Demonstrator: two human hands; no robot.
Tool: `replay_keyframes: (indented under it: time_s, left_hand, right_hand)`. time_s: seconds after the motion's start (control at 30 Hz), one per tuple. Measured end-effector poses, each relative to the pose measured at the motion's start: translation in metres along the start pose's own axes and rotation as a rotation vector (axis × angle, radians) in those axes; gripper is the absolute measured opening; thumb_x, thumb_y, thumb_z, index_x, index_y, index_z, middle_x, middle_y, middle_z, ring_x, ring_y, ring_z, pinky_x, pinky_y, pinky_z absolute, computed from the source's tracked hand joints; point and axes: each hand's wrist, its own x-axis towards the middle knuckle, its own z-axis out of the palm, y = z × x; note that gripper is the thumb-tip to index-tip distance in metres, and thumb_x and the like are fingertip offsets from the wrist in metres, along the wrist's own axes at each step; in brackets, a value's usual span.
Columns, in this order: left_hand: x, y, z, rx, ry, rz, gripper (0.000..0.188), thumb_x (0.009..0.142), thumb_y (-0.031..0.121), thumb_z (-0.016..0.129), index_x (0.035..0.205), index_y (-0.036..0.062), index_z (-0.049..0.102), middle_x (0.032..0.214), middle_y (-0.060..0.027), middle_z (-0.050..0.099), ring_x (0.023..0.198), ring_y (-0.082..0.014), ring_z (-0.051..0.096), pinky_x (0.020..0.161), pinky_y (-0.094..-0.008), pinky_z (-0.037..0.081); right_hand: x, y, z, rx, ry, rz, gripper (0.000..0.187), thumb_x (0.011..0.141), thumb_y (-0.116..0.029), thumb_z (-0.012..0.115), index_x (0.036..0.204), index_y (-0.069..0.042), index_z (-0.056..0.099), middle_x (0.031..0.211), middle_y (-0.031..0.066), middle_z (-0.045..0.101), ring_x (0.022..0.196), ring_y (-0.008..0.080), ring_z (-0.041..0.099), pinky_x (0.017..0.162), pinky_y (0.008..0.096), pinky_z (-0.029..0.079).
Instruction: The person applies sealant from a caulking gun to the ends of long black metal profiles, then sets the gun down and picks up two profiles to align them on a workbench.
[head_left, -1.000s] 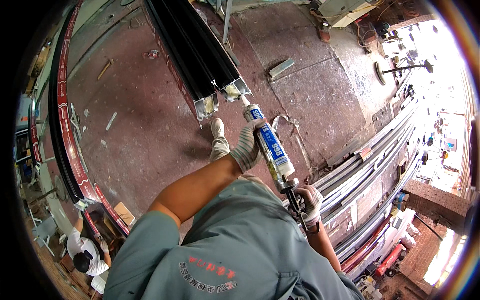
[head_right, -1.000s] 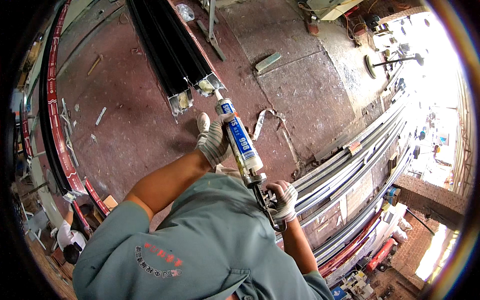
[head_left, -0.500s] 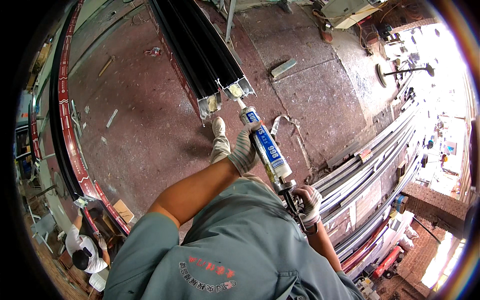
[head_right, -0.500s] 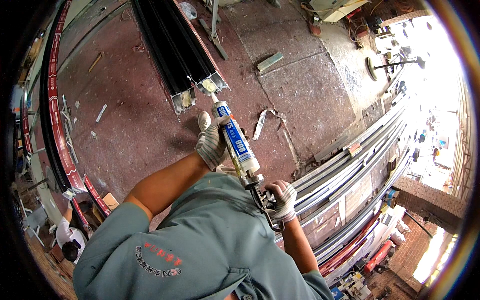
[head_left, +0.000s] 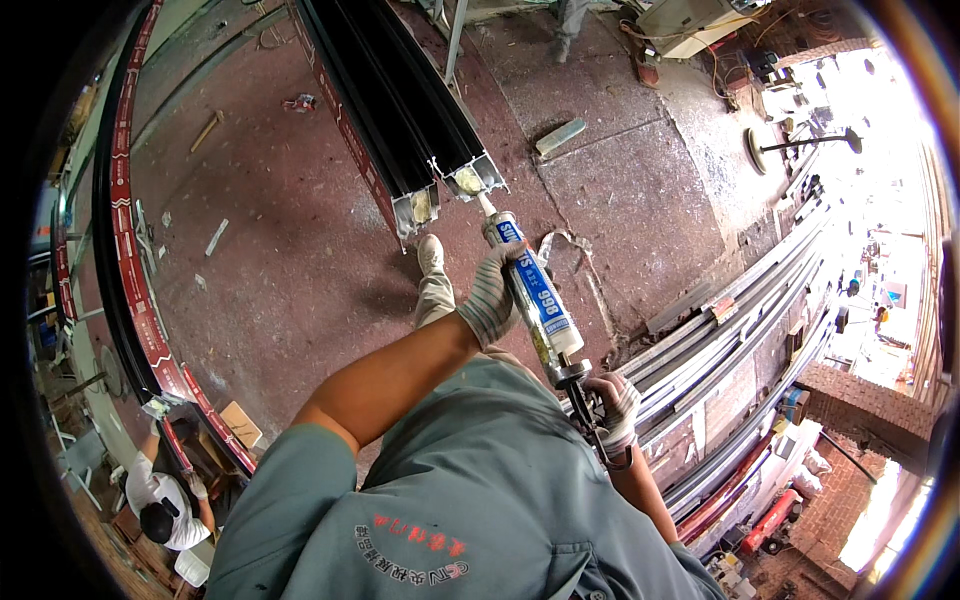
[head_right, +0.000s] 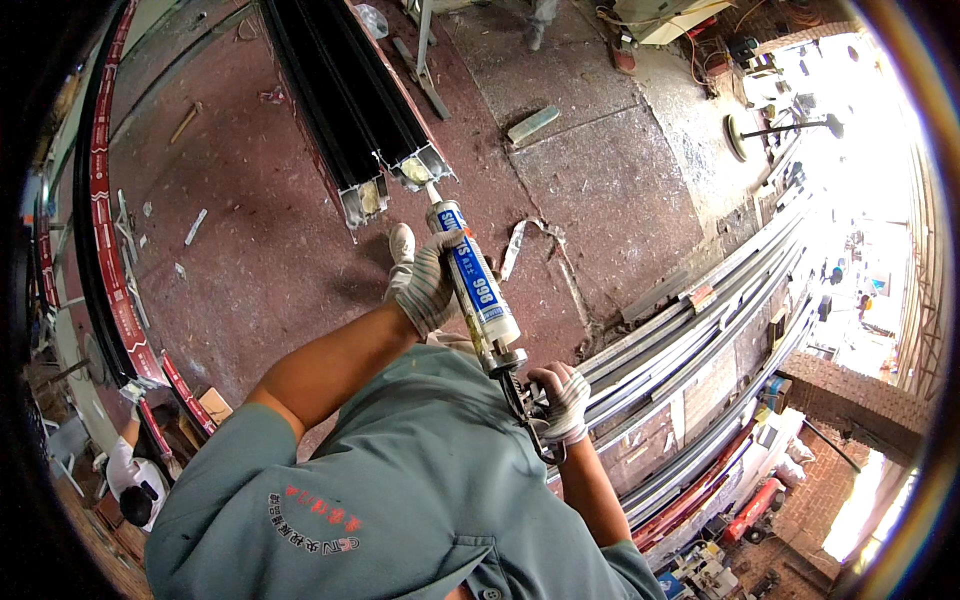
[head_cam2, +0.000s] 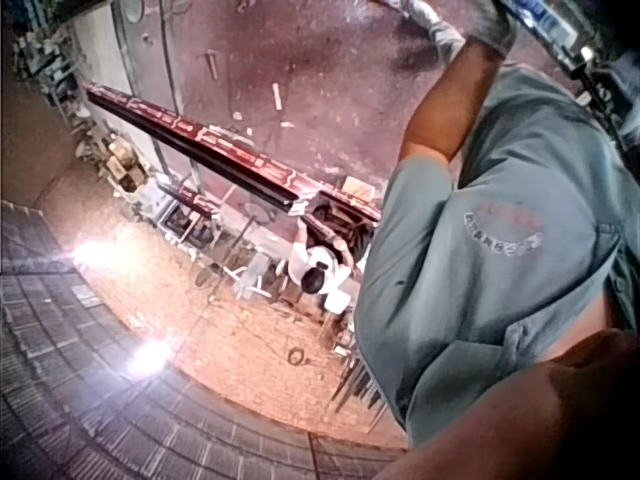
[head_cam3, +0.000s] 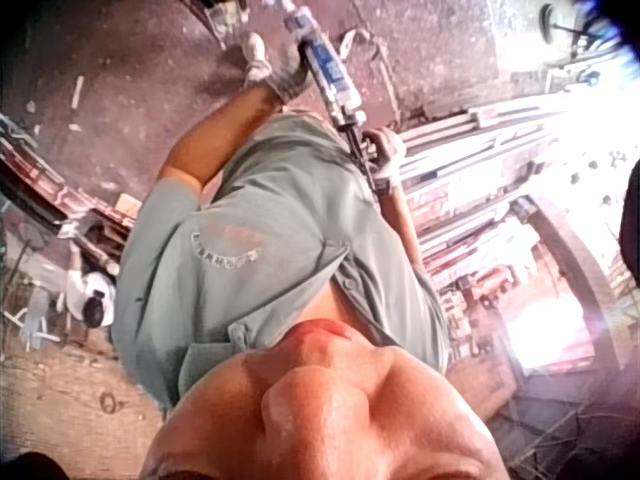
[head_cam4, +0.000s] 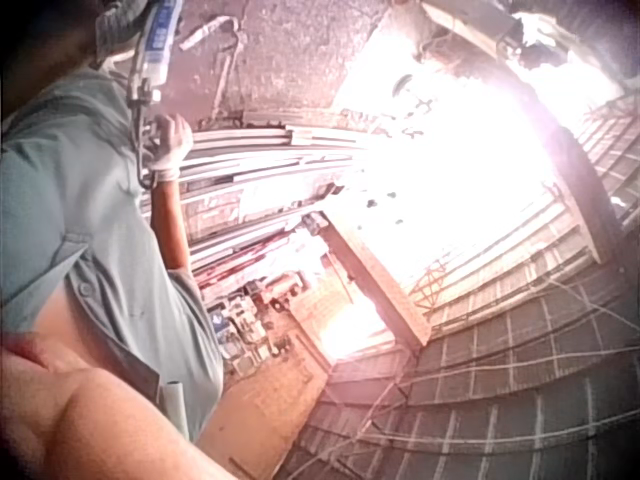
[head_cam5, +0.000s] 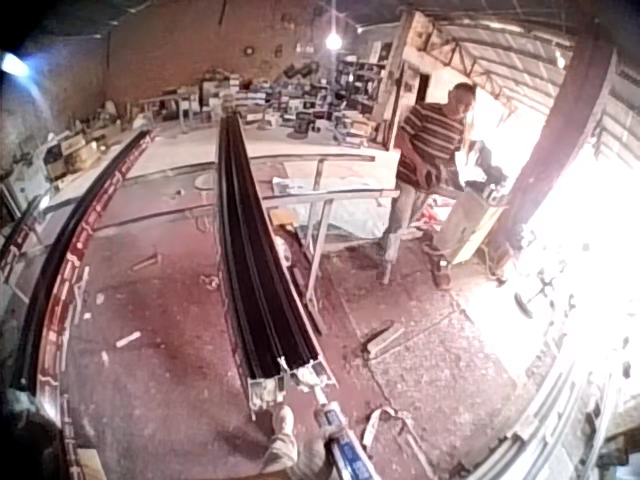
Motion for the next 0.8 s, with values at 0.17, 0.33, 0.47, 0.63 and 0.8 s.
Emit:
replay_keyframes:
  time_s: [0.17,0.33,0.47,0.63,0.8]
  left_hand:
    - [-0.004,-0.003,0.007,0.034,0.058,0.058,0.03,0.086,0.026,0.07,0.107,0.0093,0.056,0.086,-0.0072,0.064,0.077,-0.0273,0.068,0.079,-0.0503,0.06]
    - [0.005,-0.002,-0.004,0.041,0.014,0.034,0.037,0.086,0.027,0.07,0.112,0.0063,0.053,0.086,-0.0106,0.064,0.077,-0.0295,0.069,0.08,-0.0509,0.06]
    - [-0.002,-0.002,-0.003,0.058,0.033,0.085,0.043,0.084,0.03,0.072,0.112,0.0033,0.052,0.087,-0.014,0.065,0.08,-0.0332,0.07,0.08,-0.0517,0.06]
    - [-0.003,0.007,-0.004,0.03,0.039,0.061,0.047,0.078,0.034,0.074,0.107,0.0036,0.055,0.085,-0.0148,0.066,0.079,-0.0355,0.07,0.078,-0.0518,0.059]
    - [-0.008,0.015,0.004,0.057,0.104,0.094,0.042,0.075,0.037,0.074,0.098,0.006,0.058,0.084,-0.0156,0.067,0.077,-0.0363,0.07,0.077,-0.0533,0.059]
  right_hand:
    - [-0.003,0.0,0.004,-0.014,0.025,-0.001,0.04,0.063,-0.03,0.073,0.095,-0.011,0.061,0.076,0.0085,0.059,0.068,0.0316,0.06,0.06,0.0409,0.046]
    - [0.002,-0.001,0.0,0.031,0.006,0.001,0.042,0.062,-0.03,0.074,0.096,-0.01,0.061,0.078,0.0087,0.061,0.069,0.0321,0.061,0.062,0.0418,0.047]
    - [0.003,0.0,-0.001,0.011,-0.008,-0.006,0.041,0.063,-0.029,0.074,0.097,-0.01,0.061,0.079,0.009,0.061,0.069,0.0327,0.061,0.063,0.0418,0.047]
    - [0.014,0.003,-0.002,0.0,-0.045,-0.039,0.038,0.064,-0.025,0.073,0.097,-0.01,0.061,0.079,0.0092,0.061,0.07,0.0328,0.061,0.063,0.0424,0.046]
    - [0.022,0.005,0.001,0.009,-0.017,-0.067,0.038,0.064,-0.025,0.072,0.096,-0.01,0.061,0.079,0.0089,0.061,0.07,0.0325,0.061,0.063,0.0423,0.046]
